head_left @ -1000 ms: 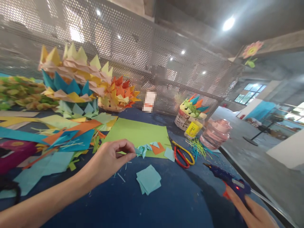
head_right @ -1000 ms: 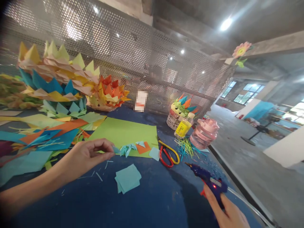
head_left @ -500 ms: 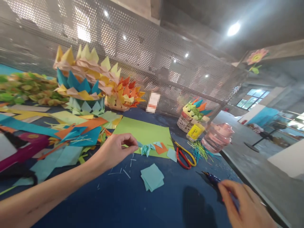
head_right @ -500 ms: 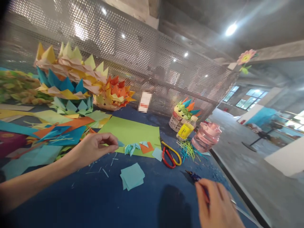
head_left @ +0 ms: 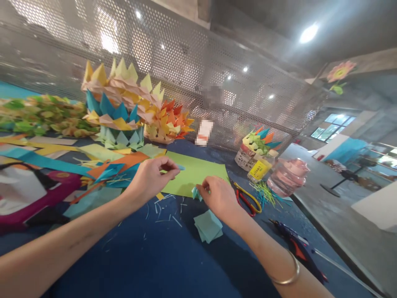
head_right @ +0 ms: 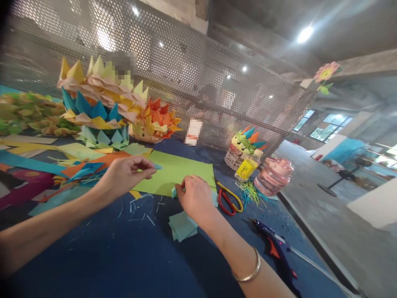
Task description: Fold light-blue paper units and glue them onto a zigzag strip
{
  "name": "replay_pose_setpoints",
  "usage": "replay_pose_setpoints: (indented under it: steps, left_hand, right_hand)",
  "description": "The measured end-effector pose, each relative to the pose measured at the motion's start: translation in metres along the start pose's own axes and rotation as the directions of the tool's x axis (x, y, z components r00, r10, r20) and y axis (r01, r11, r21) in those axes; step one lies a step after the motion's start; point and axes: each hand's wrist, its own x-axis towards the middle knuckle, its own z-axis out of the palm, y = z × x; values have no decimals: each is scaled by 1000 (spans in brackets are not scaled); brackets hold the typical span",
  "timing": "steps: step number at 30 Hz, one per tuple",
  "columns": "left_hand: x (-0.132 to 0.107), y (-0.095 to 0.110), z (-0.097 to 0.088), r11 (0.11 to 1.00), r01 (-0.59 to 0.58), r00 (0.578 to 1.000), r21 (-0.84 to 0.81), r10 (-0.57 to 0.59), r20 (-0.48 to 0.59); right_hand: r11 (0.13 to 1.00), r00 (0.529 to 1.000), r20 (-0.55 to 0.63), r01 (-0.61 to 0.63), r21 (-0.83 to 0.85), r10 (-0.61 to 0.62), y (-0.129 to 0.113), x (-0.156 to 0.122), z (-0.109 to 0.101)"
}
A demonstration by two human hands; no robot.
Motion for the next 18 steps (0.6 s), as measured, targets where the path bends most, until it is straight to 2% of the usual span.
replay_pose_setpoints:
  steps: [6, 12, 14, 18]
  left_hand:
    - [1, 1, -2, 1000, -10, 1000, -25, 11, 15]
    - [-1, -1, 4, 999, -27, 994, -31, 30, 107]
    - [-3, -1, 5, 999, -41, 988, -23, 44, 150]
    - [-6, -2, 10, 999, -26, 969, -46, 36, 243]
  right_hand:
    - [989, 992, 47, -124, 80, 120, -8, 4, 10]
    - [969, 996, 59, -80, 235, 68, 2, 1, 6]
    - [926, 996, 57, -80, 368, 63, 7, -2, 3]
    - [760, 998, 29, -67, 646, 63, 14, -10, 0]
